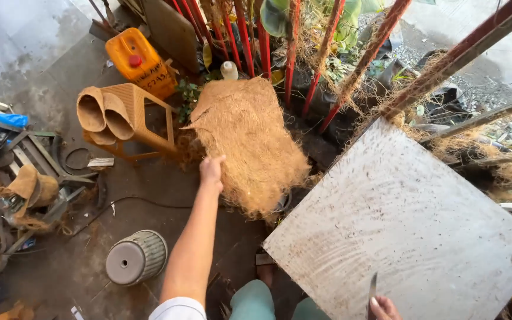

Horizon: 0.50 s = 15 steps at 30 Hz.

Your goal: The person places a sheet of coconut fiber on a workbench and uses a knife to trim it. They then gather loose fiber from a basket, arrange it on the sheet, and press it down. Finally, they use a spray gun to apply a liquid to the fiber mat.

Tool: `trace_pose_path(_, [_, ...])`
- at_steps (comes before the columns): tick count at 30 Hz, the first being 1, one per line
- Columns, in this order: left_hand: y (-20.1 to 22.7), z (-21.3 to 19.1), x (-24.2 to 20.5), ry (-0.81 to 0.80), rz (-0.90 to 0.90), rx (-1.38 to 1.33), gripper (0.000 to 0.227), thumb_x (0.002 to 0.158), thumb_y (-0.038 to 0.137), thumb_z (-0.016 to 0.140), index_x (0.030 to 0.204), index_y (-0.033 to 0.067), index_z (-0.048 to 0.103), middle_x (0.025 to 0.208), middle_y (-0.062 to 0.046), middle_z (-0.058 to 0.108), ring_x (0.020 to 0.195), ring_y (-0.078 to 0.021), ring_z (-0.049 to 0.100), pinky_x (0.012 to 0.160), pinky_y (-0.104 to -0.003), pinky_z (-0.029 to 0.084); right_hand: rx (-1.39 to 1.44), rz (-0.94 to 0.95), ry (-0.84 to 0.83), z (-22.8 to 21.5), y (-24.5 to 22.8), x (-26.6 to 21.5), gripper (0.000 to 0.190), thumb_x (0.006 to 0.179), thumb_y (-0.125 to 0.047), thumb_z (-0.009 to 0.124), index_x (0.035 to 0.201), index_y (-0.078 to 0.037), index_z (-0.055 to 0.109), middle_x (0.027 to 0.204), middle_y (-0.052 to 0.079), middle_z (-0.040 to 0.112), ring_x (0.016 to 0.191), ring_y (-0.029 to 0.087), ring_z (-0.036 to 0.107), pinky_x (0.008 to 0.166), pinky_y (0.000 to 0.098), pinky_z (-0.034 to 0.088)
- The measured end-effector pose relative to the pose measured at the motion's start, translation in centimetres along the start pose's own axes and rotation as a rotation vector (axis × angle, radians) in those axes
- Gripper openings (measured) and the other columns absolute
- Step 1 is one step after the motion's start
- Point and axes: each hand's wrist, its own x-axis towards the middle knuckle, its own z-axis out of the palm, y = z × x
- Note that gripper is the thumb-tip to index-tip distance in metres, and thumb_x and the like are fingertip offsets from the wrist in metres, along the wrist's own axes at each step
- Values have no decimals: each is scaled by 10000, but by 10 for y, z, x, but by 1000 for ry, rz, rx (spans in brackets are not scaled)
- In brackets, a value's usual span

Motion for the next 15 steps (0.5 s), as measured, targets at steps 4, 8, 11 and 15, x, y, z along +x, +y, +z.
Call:
trace_pose_path(4, [105, -5, -42, -117, -61, -316, 389, 788, 120, 741, 1162, 43, 667, 1096, -235, 674, 972, -360, 684, 804, -481, 563, -133, 11, 74, 77, -114, -30, 298, 901, -501, 735, 1013, -225, 749, 518, 129, 610, 363, 280, 577, 361, 347, 505])
trace_pose_path(8, [196, 14, -108, -132, -52, -523, 468, 718, 117, 800, 1139, -45, 674, 1069, -227, 700, 938, -352, 709, 754, -494, 580, 39, -63, -98, 175, -256, -102, 519, 957, -406, 638, 1242, 27, 623, 817, 118, 562, 523, 119, 436, 407, 226, 350])
trace_pose_path(11, [238, 29, -192, -252, -101, -656, 398, 737, 100, 777, 1111, -13, 700, 1030, -186, 723, 916, -318, 724, 776, -452, 597, 178, -94, -372, 210, -299, -114, 603, 944, -460, 574, 1340, -6, 545, 938, 157, 640, 496, 89, 445, 374, 174, 312])
trace_pose_path(15, [193, 68, -238, -561, -191, -754, 289, 809, 99, 735, 1097, 78, 726, 1064, -100, 740, 994, -253, 717, 887, -410, 583, 483, -15, -717, 208, -312, -84, 1032, 824, -895, 384, 1367, -38, 573, 604, 17, 501, 403, 39, 340, 338, 134, 225])
